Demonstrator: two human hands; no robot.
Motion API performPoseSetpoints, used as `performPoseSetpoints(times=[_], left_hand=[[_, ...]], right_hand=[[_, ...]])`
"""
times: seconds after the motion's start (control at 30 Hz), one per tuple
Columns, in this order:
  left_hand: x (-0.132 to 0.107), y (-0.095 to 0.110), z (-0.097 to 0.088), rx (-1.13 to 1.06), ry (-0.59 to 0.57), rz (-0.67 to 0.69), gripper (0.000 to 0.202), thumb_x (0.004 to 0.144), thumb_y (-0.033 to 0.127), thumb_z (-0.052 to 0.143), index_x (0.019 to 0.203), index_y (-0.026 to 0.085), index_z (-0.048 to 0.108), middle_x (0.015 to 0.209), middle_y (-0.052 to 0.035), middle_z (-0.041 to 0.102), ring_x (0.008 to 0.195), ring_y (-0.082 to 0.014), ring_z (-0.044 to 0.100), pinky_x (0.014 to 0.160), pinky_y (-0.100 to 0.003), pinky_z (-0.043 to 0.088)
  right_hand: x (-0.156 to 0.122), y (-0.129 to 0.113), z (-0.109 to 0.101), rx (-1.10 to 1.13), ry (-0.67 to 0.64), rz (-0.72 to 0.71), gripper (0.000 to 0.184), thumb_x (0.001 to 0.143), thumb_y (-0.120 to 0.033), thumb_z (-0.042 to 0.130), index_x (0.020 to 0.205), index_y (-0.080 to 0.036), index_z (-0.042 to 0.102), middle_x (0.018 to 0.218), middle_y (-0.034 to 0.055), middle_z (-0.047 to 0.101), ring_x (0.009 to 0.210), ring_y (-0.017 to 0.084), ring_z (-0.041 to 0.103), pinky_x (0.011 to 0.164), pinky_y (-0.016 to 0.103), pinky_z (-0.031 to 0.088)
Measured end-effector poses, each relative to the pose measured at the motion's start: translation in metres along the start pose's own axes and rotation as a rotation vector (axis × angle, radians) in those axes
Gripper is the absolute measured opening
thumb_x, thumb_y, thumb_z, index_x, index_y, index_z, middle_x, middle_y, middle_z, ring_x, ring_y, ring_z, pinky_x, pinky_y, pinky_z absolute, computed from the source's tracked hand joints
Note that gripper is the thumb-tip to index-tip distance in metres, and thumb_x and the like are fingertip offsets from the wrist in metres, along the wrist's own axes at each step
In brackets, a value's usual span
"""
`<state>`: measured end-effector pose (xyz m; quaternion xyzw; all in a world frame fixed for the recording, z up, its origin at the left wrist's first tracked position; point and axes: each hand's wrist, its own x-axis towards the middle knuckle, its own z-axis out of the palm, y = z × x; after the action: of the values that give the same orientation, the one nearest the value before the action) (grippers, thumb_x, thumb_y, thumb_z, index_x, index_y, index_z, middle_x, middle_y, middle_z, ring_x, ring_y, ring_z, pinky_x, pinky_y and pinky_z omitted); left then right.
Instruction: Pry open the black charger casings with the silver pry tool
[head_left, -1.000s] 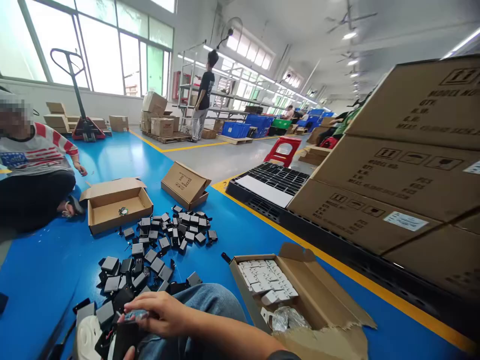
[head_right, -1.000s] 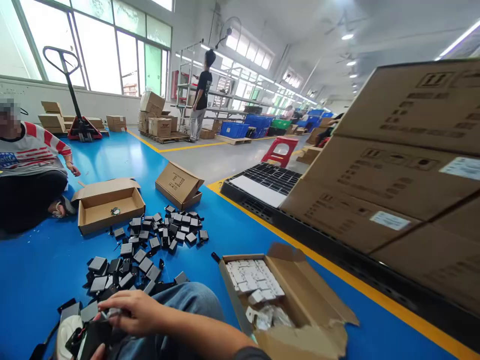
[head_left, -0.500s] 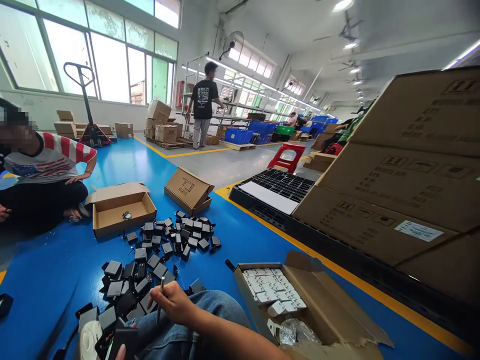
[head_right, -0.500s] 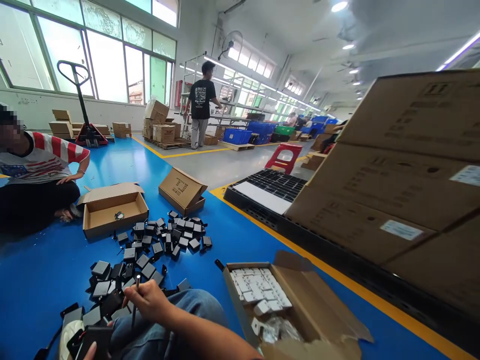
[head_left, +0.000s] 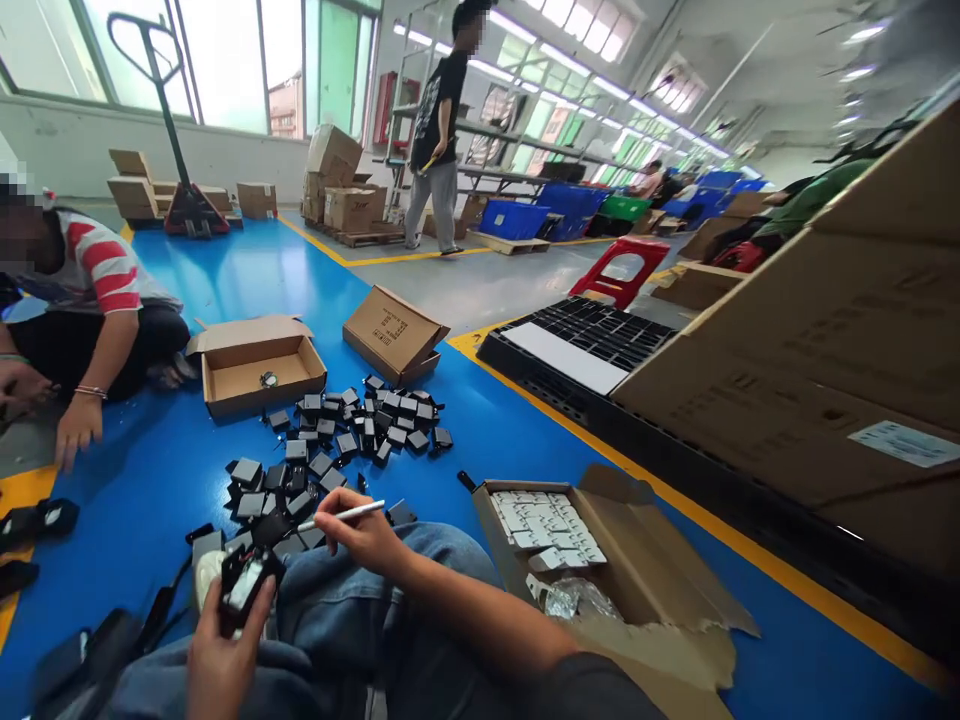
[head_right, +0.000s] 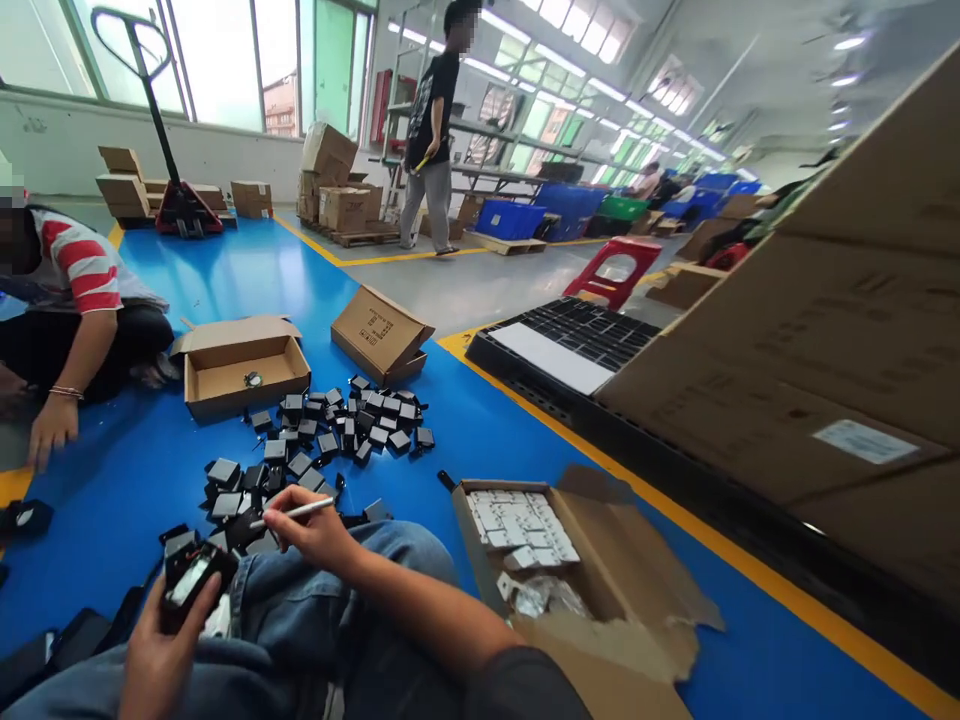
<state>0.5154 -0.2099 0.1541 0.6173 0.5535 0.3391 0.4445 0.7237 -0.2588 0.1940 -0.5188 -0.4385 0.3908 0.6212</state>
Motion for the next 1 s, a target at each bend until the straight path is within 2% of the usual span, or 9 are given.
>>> performPoseSetpoints(times=[0.03, 0.1, 0.17, 0.2, 0.3, 0.4, 0.63, 0.8, 1.0], left_hand=[[0.002, 0.008, -0.002, -0.002, 0.008, -0.025, 0.065, 0.068, 0.07, 0.074, 0.107, 0.018, 0.067, 0.099, -0.0111, 0.076, 0.099, -0.0354, 0.073, 0.087, -0.046, 0.06], [0.005, 0.021, -0.003, -0.098, -0.041, 0.013, 0.066, 0.066, 0.066, 0.078, 0.11, 0.017, 0.066, 0.102, -0.0109, 0.076, 0.096, -0.0318, 0.074, 0.086, -0.041, 0.061], [0.007, 0.026, -0.003, -0.156, -0.076, 0.068, 0.061, 0.07, 0.058, 0.08, 0.113, 0.017, 0.066, 0.106, -0.0104, 0.076, 0.097, -0.0277, 0.074, 0.088, -0.037, 0.061], [0.007, 0.026, -0.003, -0.157, -0.084, 0.082, 0.058, 0.071, 0.055, 0.081, 0.113, 0.017, 0.067, 0.106, -0.0102, 0.076, 0.097, -0.0267, 0.075, 0.088, -0.035, 0.061], [0.003, 0.024, -0.002, -0.117, -0.134, 0.154, 0.052, 0.077, 0.046, 0.079, 0.12, 0.017, 0.068, 0.116, -0.0108, 0.075, 0.107, -0.0263, 0.073, 0.095, -0.036, 0.06], [-0.003, 0.024, -0.004, -0.086, -0.195, 0.249, 0.048, 0.083, 0.037, 0.075, 0.128, 0.02, 0.066, 0.128, -0.0101, 0.072, 0.118, -0.0251, 0.069, 0.105, -0.037, 0.055], [-0.009, 0.027, -0.006, 0.004, -0.19, 0.352, 0.043, 0.083, 0.03, 0.075, 0.124, 0.02, 0.067, 0.124, -0.011, 0.074, 0.115, -0.0249, 0.071, 0.103, -0.038, 0.057], [-0.009, 0.029, -0.003, 0.063, -0.14, 0.445, 0.039, 0.082, 0.029, 0.076, 0.118, 0.017, 0.067, 0.115, -0.0102, 0.076, 0.105, -0.0228, 0.074, 0.096, -0.034, 0.06], [-0.01, 0.031, -0.002, 0.12, -0.168, 0.485, 0.037, 0.082, 0.032, 0.076, 0.114, 0.017, 0.068, 0.111, -0.0094, 0.078, 0.1, -0.0222, 0.076, 0.092, -0.032, 0.061]], right_hand=[[-0.003, -0.01, 0.002, 0.002, -0.006, 0.002, 0.048, 0.083, -0.064, 0.07, 0.081, -0.018, 0.06, 0.058, -0.0054, 0.056, 0.047, 0.009, 0.054, 0.046, 0.021, 0.044], [-0.008, -0.028, 0.006, 0.015, -0.006, 0.003, 0.041, 0.086, -0.058, 0.071, 0.086, -0.018, 0.064, 0.062, -0.0038, 0.061, 0.053, 0.009, 0.058, 0.053, 0.022, 0.047], [-0.011, -0.04, 0.008, 0.031, -0.002, -0.008, 0.032, 0.089, -0.05, 0.071, 0.094, -0.018, 0.068, 0.071, -0.0012, 0.067, 0.064, 0.011, 0.064, 0.063, 0.024, 0.052], [-0.011, -0.043, 0.008, -0.021, 0.024, -0.095, 0.026, 0.093, -0.045, 0.069, 0.094, -0.019, 0.069, 0.074, 0.0002, 0.07, 0.067, 0.012, 0.066, 0.065, 0.025, 0.053], [-0.016, -0.038, 0.008, -0.134, 0.07, -0.296, 0.017, 0.097, -0.034, 0.065, 0.092, -0.019, 0.069, 0.077, 0.002, 0.072, 0.067, 0.013, 0.068, 0.063, 0.026, 0.055], [-0.022, -0.029, 0.006, -0.249, 0.04, -0.374, 0.016, 0.096, -0.029, 0.064, 0.085, -0.019, 0.067, 0.072, 0.0023, 0.071, 0.065, 0.015, 0.069, 0.061, 0.027, 0.056], [-0.02, -0.034, -0.004, -0.405, -0.034, -0.678, 0.02, 0.1, -0.028, 0.055, 0.089, -0.02, 0.069, 0.06, 0.0025, 0.068, 0.057, 0.017, 0.069, 0.051, 0.026, 0.058], [-0.021, -0.04, -0.003, -0.455, -0.052, -0.698, 0.018, 0.101, -0.026, 0.053, 0.097, -0.021, 0.071, 0.061, 0.0026, 0.068, 0.053, 0.016, 0.067, 0.05, 0.024, 0.056], [-0.026, -0.041, -0.006, -0.403, -0.026, -0.498, 0.01, 0.098, -0.023, 0.061, 0.089, -0.021, 0.066, 0.07, 0.0036, 0.07, 0.061, 0.015, 0.068, 0.056, 0.026, 0.057]])
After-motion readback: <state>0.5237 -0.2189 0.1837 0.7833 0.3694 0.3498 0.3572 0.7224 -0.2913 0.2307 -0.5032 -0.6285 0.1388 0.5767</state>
